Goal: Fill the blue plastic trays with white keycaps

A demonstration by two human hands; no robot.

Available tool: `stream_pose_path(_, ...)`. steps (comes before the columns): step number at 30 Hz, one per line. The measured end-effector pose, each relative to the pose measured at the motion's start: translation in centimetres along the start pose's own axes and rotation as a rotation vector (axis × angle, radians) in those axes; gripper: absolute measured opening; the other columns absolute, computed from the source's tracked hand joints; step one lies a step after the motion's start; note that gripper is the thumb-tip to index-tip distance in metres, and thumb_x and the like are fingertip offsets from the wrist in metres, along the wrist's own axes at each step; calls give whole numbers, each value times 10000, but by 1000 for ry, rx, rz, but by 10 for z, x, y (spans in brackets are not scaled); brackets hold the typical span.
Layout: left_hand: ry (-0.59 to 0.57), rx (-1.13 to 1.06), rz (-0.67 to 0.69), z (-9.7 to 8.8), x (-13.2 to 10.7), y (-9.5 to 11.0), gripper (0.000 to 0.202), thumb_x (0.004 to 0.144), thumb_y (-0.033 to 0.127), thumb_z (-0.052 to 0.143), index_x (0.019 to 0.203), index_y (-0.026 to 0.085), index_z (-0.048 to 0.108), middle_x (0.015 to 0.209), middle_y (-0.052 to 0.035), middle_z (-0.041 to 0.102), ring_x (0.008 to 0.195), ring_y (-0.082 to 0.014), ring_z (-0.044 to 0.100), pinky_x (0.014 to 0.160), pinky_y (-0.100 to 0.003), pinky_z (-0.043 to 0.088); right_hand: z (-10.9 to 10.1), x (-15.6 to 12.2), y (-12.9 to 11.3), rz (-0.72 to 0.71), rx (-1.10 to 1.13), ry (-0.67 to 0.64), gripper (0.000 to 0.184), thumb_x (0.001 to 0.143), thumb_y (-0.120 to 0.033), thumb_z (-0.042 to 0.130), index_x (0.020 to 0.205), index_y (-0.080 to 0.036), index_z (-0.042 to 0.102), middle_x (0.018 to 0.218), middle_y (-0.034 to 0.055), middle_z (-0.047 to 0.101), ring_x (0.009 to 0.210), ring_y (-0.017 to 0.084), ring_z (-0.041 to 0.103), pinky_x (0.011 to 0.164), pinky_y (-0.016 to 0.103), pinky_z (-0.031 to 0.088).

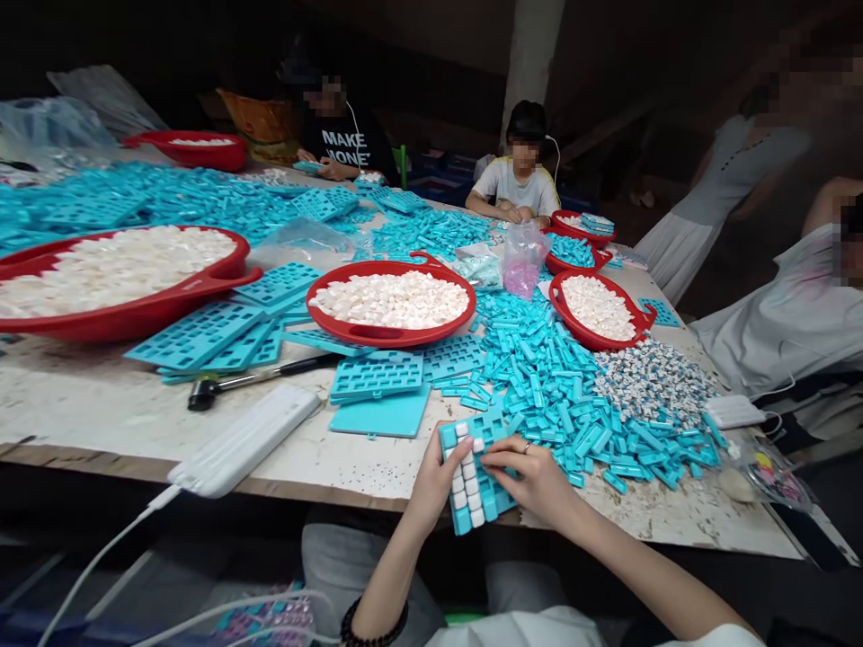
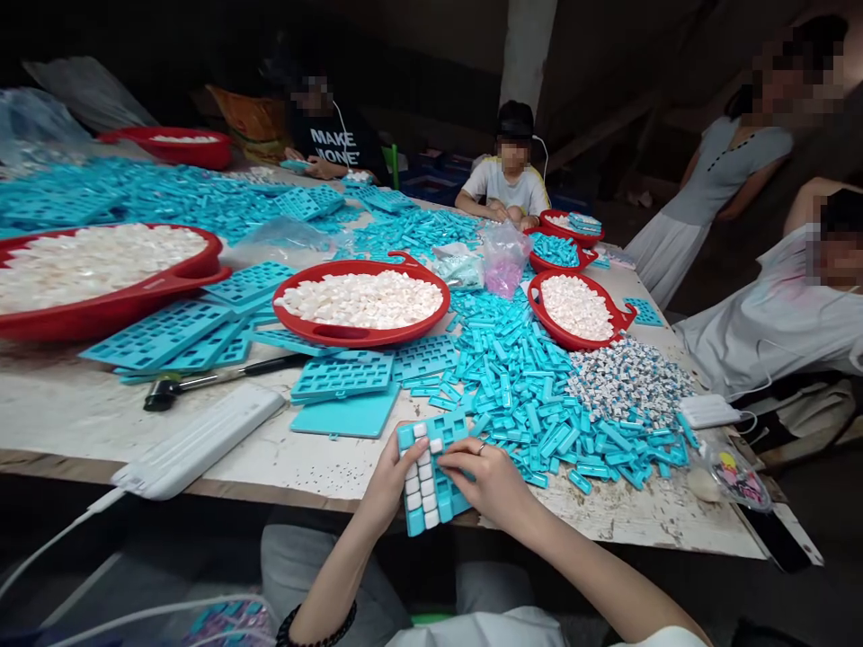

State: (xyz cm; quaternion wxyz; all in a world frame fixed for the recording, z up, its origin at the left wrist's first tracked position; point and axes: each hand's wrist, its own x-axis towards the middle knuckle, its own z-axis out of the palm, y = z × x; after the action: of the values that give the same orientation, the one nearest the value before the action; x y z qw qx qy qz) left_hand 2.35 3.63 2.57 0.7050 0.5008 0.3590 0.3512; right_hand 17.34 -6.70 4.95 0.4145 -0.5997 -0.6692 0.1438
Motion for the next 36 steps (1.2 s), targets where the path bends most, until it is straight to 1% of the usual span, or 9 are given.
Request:
stream_pose_path(3, -27, -25, -23, -2, 3, -5, 383, 817, 492, 701, 1075, 221, 620, 1048, -21, 689, 1026, -244, 636, 918, -316, 481, 2, -3, 4, -8, -6, 13, 213, 988, -311, 584, 1103, -249, 752, 1050, 73, 725, 930, 202, 713, 830, 328, 585)
stream_pose_path(6, -61, -30, -32, -4, 5, -9, 350, 835, 485, 684, 1061, 230, 605, 1025, -9, 676, 1013, -240, 627, 911, -321, 473, 2, -2, 4, -27, -37, 19, 197, 979, -321, 604, 1048, -221, 760, 1024, 75, 729, 898, 195, 719, 805, 307, 588)
stream_pose_path(12, -54, -36, -24, -5, 7, -14, 366, 847, 474, 679, 1123, 245, 604, 1068, -12, 673, 1094, -250, 600, 970, -334, 445, 0, -1, 1, -124, -178, 16, 182, 999, -264, 561, 1055, -198, 721, 1024, 84, 727, 876, 197, 718, 787, 310, 588)
stream_pose_path(17, -58, -58, -12, -5, 8, -16, 361, 841, 474, 691, 1099, 236, 605, 1092, -21, 674, 1112, -260, 607, 987, -348, 444, -1, 0, 1, -160, -138, 84, 143, 989, -255, 585, 1053, -203, 703, 988, 65, 729, 861, 168, 713, 774, 277, 578)
stream_pose_path(20, -68, -61, -6, -6, 10, -17, 340, 842, 460, 697, 1084, 236, 615, 1080, -17, 680, 1108, -256, 612, 987, -343, 446, -1, 5, 3, -262, -249, 108, 133, 994, -240, 590, 1056, -199, 701, 996, 62, 737, 862, 170, 699, 797, 301, 558)
stream_pose_path(24, -77, -107, -43, -7, 11, -17, 368, 850, 448, 700, 1153, 258, 614, 1140, -12, 683, 1134, -248, 613, 1006, -343, 447, -3, 13, 4, -368, -428, 98, 121, 993, -232, 601, 1045, -197, 705, 970, 54, 735, 811, 175, 650, 801, 327, 530)
stream_pose_path(27, -82, -133, -74, -7, 11, -16, 405, 845, 452, 708, 1189, 264, 608, 1203, -22, 675, 1179, -260, 602, 1014, -354, 448, -4, 15, 2, -378, -496, 101, 123, 1001, -238, 590, 1027, -190, 700, 939, 52, 721, 808, 177, 632, 800, 323, 515)
stream_pose_path(31, -88, -121, -85, -6, 11, -13, 422, 829, 470, 717, 1176, 255, 612, 1205, -38, 680, 1205, -285, 596, 1004, -370, 457, -5, 17, 0, -406, -587, 61, 126, 1012, -224, 568, 1013, -177, 685, 933, 56, 715, 800, 176, 629, 782, 325, 493)
stream_pose_path(36, -74, -156, -160, -5, 10, -4, 482, 796, 477, 742, 1200, 251, 607, 1231, -51, 682, 1219, -298, 597, 1031, -385, 446, -4, 20, 2, -390, -568, 25, 149, 1026, -247, 546, 1010, -184, 680, 930, 54, 709, 810, 175, 636, 745, 322, 483)
